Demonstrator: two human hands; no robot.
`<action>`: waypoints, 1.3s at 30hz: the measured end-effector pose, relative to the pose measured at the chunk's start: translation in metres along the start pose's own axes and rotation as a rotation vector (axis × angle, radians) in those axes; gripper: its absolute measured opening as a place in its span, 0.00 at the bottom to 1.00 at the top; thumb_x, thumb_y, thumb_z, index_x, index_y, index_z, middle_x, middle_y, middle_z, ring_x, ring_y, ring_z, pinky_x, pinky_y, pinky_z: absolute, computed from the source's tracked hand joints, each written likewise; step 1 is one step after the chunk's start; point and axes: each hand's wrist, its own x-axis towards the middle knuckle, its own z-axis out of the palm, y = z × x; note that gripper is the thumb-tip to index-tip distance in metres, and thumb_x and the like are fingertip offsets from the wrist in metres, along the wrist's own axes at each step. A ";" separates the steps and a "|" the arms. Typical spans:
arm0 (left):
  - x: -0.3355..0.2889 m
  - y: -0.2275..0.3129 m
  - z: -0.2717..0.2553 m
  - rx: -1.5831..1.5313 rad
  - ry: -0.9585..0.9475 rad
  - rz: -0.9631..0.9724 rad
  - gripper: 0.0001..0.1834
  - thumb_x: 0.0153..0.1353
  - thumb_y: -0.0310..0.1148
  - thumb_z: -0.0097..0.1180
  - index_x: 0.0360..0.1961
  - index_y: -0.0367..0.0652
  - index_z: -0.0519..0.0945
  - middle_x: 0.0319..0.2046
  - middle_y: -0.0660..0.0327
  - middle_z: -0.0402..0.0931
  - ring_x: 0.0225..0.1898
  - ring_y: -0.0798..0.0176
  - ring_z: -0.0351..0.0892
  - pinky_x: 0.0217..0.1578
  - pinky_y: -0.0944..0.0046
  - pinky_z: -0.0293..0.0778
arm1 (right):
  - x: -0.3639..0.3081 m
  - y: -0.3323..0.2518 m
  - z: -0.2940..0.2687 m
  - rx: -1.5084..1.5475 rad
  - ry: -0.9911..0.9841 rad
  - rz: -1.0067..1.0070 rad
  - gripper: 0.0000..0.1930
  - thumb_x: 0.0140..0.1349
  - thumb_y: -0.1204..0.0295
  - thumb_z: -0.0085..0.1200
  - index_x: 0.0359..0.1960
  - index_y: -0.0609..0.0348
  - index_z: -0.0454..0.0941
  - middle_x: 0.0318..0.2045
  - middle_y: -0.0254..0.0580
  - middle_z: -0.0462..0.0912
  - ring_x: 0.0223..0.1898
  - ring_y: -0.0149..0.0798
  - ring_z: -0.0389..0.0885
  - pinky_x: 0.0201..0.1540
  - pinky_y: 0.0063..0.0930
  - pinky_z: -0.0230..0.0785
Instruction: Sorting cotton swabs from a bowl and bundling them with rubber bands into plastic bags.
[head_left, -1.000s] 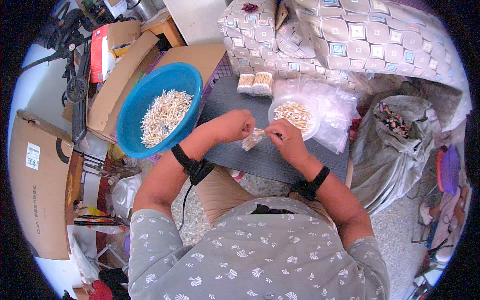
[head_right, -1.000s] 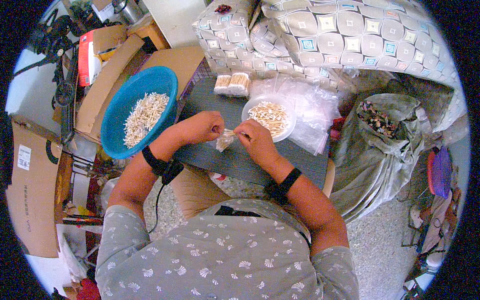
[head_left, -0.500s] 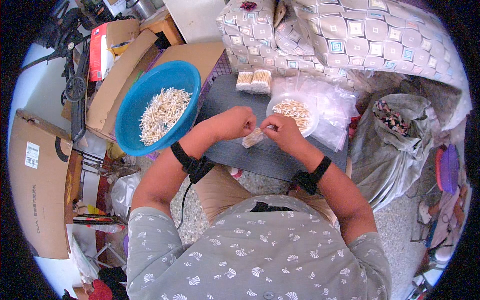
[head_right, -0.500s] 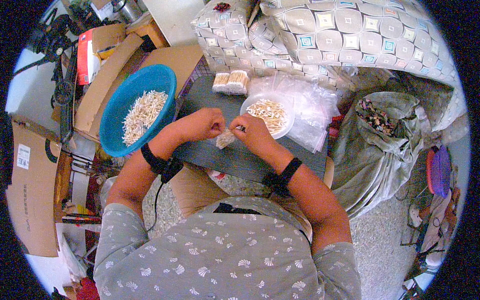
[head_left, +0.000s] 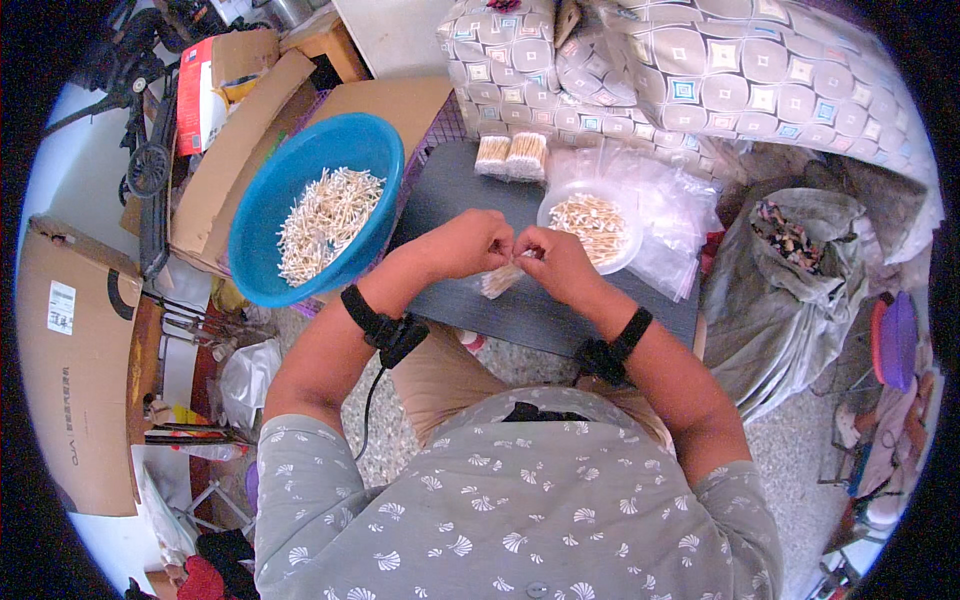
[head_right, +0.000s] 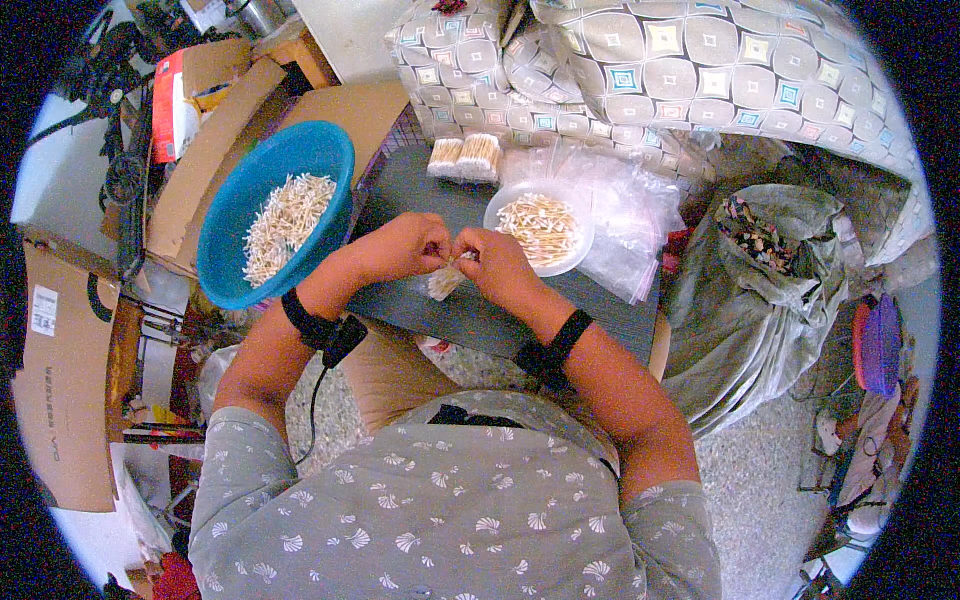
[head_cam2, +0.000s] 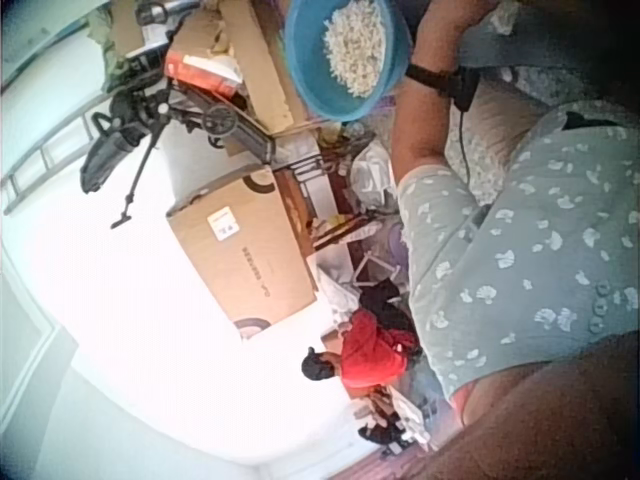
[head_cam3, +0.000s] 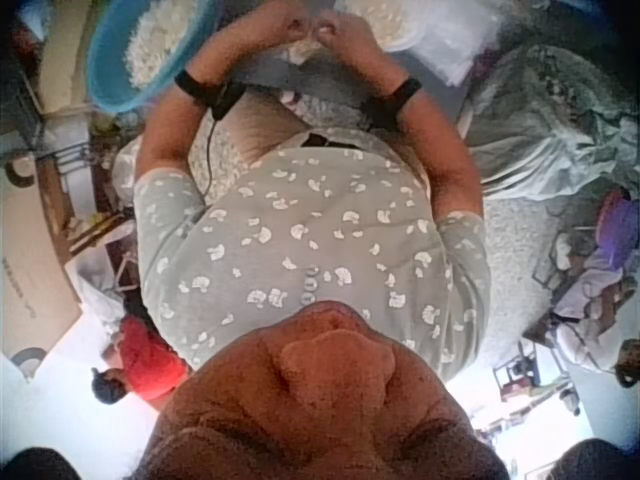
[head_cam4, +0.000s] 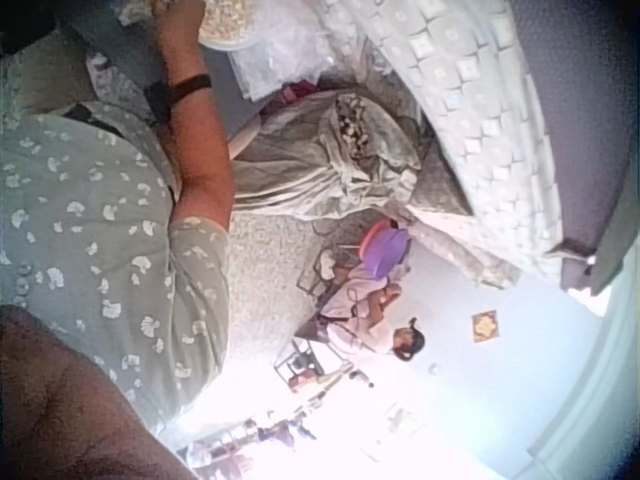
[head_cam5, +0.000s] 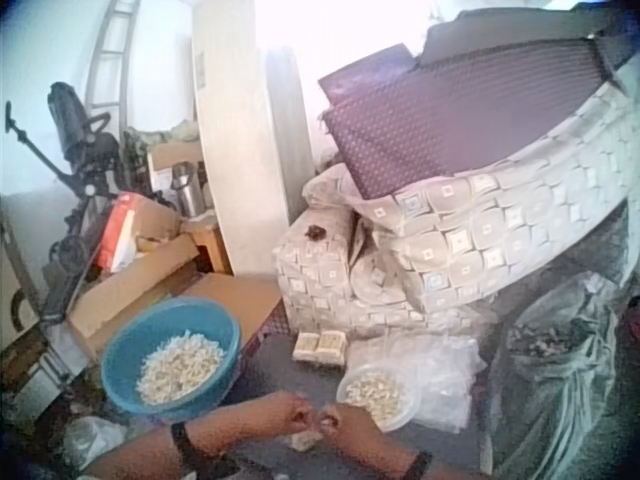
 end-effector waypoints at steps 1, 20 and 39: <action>-0.001 0.000 0.000 -0.006 0.000 0.005 0.06 0.47 0.27 0.59 0.27 0.41 0.77 0.25 0.54 0.72 0.28 0.49 0.74 0.30 0.56 0.70 | 0.001 0.000 0.000 -0.010 -0.019 -0.003 0.08 0.50 0.72 0.57 0.32 0.57 0.77 0.28 0.47 0.79 0.33 0.49 0.79 0.37 0.37 0.71; -0.001 -0.003 0.003 -0.016 -0.002 -0.037 0.05 0.45 0.27 0.59 0.26 0.41 0.76 0.27 0.54 0.74 0.31 0.49 0.75 0.32 0.56 0.72 | -0.023 -0.002 0.003 -0.182 -0.005 -0.169 0.16 0.55 0.74 0.52 0.47 0.57 0.73 0.41 0.49 0.78 0.43 0.52 0.75 0.48 0.42 0.67; -0.008 -0.008 0.001 0.033 0.011 -0.046 0.05 0.46 0.28 0.58 0.25 0.40 0.76 0.26 0.54 0.74 0.31 0.48 0.75 0.32 0.56 0.72 | -0.036 0.003 0.011 -0.149 0.041 -0.152 0.21 0.55 0.73 0.53 0.52 0.62 0.70 0.56 0.52 0.69 0.57 0.54 0.64 0.62 0.43 0.56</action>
